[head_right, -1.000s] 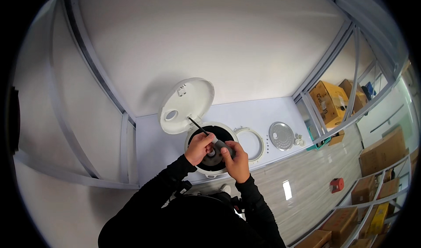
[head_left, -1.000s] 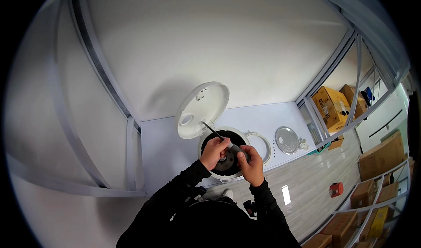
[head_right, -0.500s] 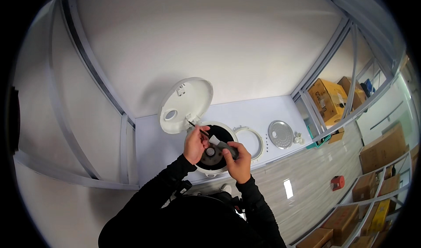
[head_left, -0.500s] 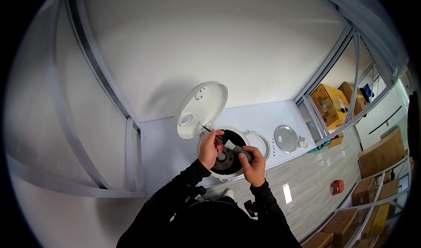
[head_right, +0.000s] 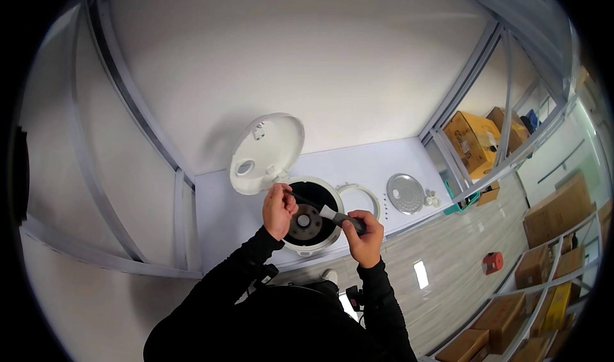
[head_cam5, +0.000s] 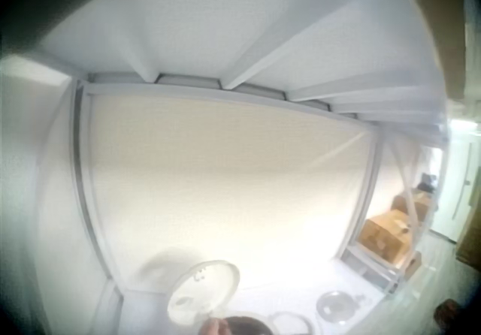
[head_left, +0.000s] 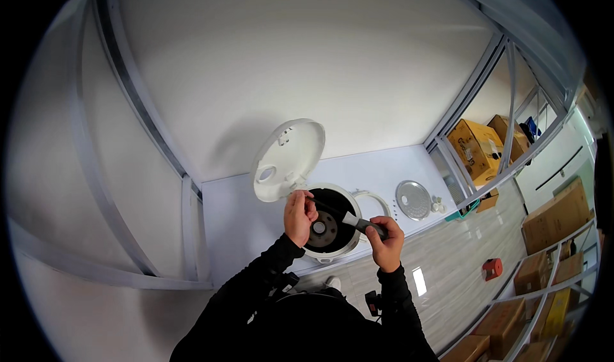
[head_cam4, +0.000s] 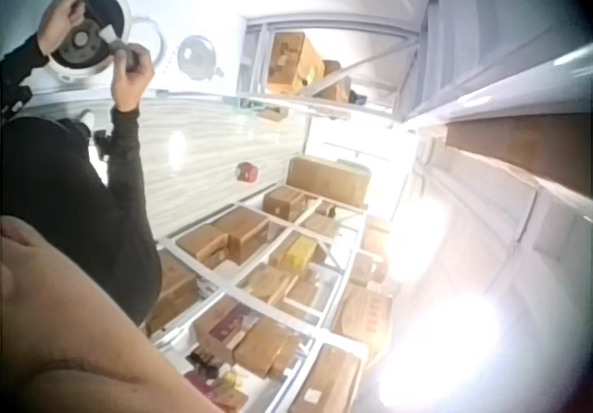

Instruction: The person disassembles a white rice cooker on a white shelf. They remove the lid, then use a screwdriver to loosen and remove screws from the inner perforated tray and the lid, placing the parts on the shelf.

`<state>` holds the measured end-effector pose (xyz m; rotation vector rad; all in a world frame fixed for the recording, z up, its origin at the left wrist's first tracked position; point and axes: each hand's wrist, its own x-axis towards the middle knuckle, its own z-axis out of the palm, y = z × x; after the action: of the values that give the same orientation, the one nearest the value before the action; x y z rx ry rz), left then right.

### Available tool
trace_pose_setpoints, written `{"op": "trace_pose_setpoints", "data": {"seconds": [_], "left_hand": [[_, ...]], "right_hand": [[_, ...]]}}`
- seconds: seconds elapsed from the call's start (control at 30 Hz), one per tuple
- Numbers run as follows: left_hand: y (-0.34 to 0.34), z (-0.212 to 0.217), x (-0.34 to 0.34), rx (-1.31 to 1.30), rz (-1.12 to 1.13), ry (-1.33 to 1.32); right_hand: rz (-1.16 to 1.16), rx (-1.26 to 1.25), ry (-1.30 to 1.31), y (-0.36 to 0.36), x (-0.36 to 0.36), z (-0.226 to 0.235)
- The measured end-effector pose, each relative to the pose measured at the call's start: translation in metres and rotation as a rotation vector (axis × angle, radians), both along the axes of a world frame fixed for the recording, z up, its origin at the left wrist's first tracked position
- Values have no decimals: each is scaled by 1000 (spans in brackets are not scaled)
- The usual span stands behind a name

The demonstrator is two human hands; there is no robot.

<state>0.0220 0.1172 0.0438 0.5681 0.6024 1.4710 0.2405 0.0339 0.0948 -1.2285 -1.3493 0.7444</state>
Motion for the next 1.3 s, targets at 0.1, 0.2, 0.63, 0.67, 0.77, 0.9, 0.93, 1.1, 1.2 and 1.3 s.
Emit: {"op": "trace_pose_setpoints", "data": {"seconds": [0.1, 0.2, 0.63, 0.67, 0.77, 0.9, 0.93, 1.1, 1.2, 1.3], "left_hand": [[2, -4, 0, 6, 12, 35], [0, 0, 0, 40, 28, 131], [-13, 21, 3, -47, 168, 104], [-16, 22, 5, -50, 165, 103], [-30, 34, 15, -54, 75, 204], [-45, 48, 40, -79, -27, 140], [-46, 47, 45, -52, -13, 146], [-49, 56, 63, 29, 125, 284], [-48, 66, 65, 32, 180, 344], [-43, 66, 60, 60, 167, 327]], "right_hand": [[-12, 7, -34, -3, 4, 0], [-21, 19, -45, -6, 7, 2], [86, 133, 8, 17, 45, 24], [101, 137, 5, 19, 47, 26], [168, 129, -1, 21, 47, 29], [243, 238, -127, 25, 40, 31], [262, 273, -152, 25, 36, 33], [317, 350, -193, 24, 24, 40], [356, 338, -160, 25, 24, 41], [417, 355, -159, 29, 25, 49]]}}
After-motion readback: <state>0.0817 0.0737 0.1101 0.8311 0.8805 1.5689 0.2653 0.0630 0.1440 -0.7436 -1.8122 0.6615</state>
